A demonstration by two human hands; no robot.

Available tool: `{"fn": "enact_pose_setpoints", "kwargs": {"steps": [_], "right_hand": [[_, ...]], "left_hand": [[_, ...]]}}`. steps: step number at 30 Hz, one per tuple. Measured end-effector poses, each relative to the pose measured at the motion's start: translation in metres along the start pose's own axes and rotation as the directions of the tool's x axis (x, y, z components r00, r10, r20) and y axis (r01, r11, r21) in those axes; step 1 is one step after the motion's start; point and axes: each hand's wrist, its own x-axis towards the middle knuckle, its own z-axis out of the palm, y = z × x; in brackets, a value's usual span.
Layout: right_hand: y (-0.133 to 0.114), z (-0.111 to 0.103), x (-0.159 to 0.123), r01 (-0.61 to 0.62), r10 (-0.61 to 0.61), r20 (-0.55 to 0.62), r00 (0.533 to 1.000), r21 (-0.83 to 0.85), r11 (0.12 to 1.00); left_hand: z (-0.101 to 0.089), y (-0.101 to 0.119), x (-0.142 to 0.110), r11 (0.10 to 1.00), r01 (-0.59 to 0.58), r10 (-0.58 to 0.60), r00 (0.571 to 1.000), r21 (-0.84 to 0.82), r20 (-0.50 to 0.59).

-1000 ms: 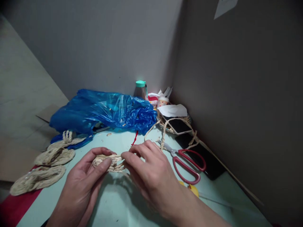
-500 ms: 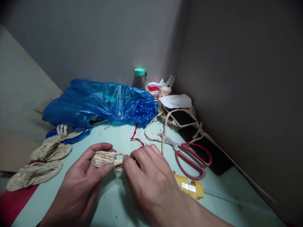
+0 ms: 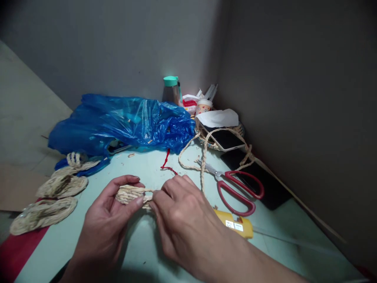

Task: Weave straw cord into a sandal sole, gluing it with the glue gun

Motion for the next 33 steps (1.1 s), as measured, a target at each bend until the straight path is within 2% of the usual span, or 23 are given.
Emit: {"fn": "enact_pose_setpoints", "kwargs": {"steps": [6,8,13,16,21,24,27,31,33], "right_hand": [[0.004,0.011,0.003,0.002,-0.007,-0.180,0.984,-0.026,1.000],[0.004,0.013,0.002,-0.007,0.006,-0.174,0.985,-0.005,1.000],[0.001,0.011,-0.001,-0.040,0.040,-0.069,0.997,0.006,0.999],[-0.001,0.014,-0.003,-0.031,0.028,-0.099,0.995,-0.023,0.999],[0.002,0.021,-0.003,0.046,-0.069,-0.202,0.977,-0.115,0.992],[0.003,0.017,0.002,0.018,-0.055,-0.229,0.972,-0.158,0.987],[0.002,0.009,0.007,-0.041,0.014,-0.172,0.985,-0.152,0.988],[0.000,0.002,0.007,-0.119,0.121,-0.047,0.992,0.046,0.992],[0.001,0.000,0.006,-0.142,0.145,-0.024,0.989,0.106,0.984]], "left_hand": [[0.002,-0.007,-0.007,0.981,-0.144,0.153,0.986,0.129,-0.069],[0.002,-0.009,-0.009,0.968,-0.183,0.198,0.977,0.170,-0.077],[0.002,-0.014,-0.011,0.952,-0.225,0.247,0.965,0.206,-0.090],[0.002,-0.015,-0.011,0.957,-0.228,0.248,0.964,0.179,-0.099],[0.005,-0.011,-0.014,0.972,-0.199,0.212,0.973,0.127,-0.095],[0.005,-0.009,-0.013,0.972,-0.211,0.222,0.970,0.108,-0.101],[0.000,-0.012,-0.008,0.970,-0.233,0.240,0.966,0.071,-0.102],[-0.010,-0.018,-0.001,0.971,-0.215,0.217,0.976,0.105,-0.009],[-0.013,-0.018,0.001,0.967,-0.208,0.204,0.978,0.145,0.041]]}}
